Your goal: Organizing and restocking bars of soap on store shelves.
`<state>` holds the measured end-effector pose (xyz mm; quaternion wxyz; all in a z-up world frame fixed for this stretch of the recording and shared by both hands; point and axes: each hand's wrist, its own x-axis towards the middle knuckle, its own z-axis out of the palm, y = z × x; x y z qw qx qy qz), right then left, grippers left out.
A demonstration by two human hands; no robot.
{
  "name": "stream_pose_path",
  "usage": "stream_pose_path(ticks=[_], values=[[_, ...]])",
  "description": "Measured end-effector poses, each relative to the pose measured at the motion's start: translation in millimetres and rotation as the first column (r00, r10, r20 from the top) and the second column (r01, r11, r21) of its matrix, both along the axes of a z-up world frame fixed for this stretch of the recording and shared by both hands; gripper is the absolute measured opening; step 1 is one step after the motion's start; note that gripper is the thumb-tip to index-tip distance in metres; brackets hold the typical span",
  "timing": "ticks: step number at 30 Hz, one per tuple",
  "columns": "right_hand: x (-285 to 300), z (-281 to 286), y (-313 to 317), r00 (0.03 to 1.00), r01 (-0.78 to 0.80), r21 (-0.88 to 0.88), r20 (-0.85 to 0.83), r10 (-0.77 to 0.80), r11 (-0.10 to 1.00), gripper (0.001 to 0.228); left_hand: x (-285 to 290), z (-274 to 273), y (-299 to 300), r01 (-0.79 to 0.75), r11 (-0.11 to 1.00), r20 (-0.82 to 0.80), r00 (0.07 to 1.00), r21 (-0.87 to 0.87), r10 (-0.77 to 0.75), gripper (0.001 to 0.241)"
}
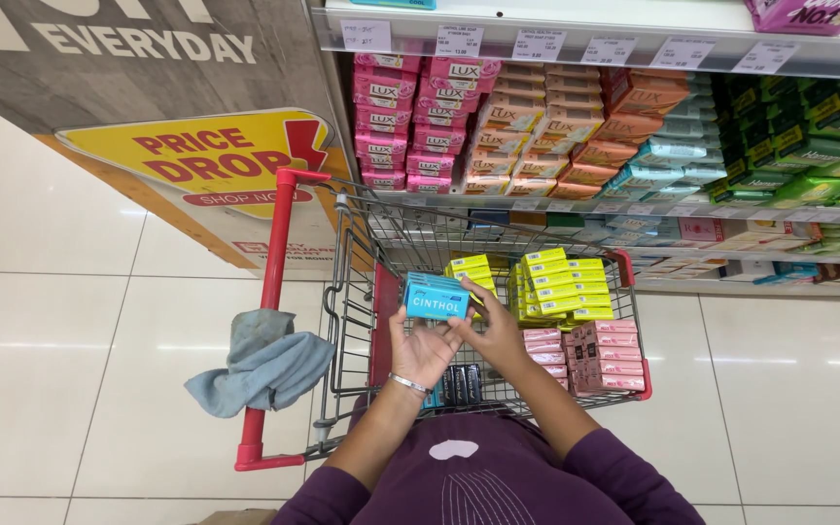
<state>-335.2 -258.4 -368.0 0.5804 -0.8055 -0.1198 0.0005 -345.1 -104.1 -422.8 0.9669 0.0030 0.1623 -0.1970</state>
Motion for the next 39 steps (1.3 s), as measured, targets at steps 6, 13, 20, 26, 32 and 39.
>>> stream_pose_path(ticks=[6,13,20,26,32,39], values=[[1.1,-3.1,-0.7,0.995,0.000,-0.005,-0.103,0.000,1.000,0.058,-3.1,-4.9,2.3,0.002,1.000,0.011,1.000,-0.009,-0.002,0.089],[1.5,-7.4,-0.1,0.995,-0.033,-0.008,-0.091,0.032,0.999,0.057,-2.8,-2.9,7.5,0.006,1.000,0.004,1.000,-0.006,-0.006,0.088],[1.8,-3.9,2.6,0.984,-0.013,0.018,-0.176,0.016,1.000,0.057,-2.7,-1.3,9.7,-0.002,1.000,0.008,1.000,-0.015,0.002,0.084],[2.5,0.3,3.7,0.976,0.000,0.002,-0.218,0.000,1.000,0.057,-1.5,-2.9,9.6,-0.003,0.999,0.000,1.000,-0.041,0.003,0.086],[4.5,-8.0,1.7,0.986,-0.017,0.019,-0.166,0.020,1.000,0.057,-0.6,-3.6,9.2,-0.005,0.999,0.003,1.000,-0.047,0.005,0.086],[5.2,-8.7,1.4,0.994,-0.043,0.030,-0.102,0.046,0.999,0.055,0.0,-3.3,9.8,-0.014,0.999,-0.005,1.000,-0.053,0.013,0.084]])
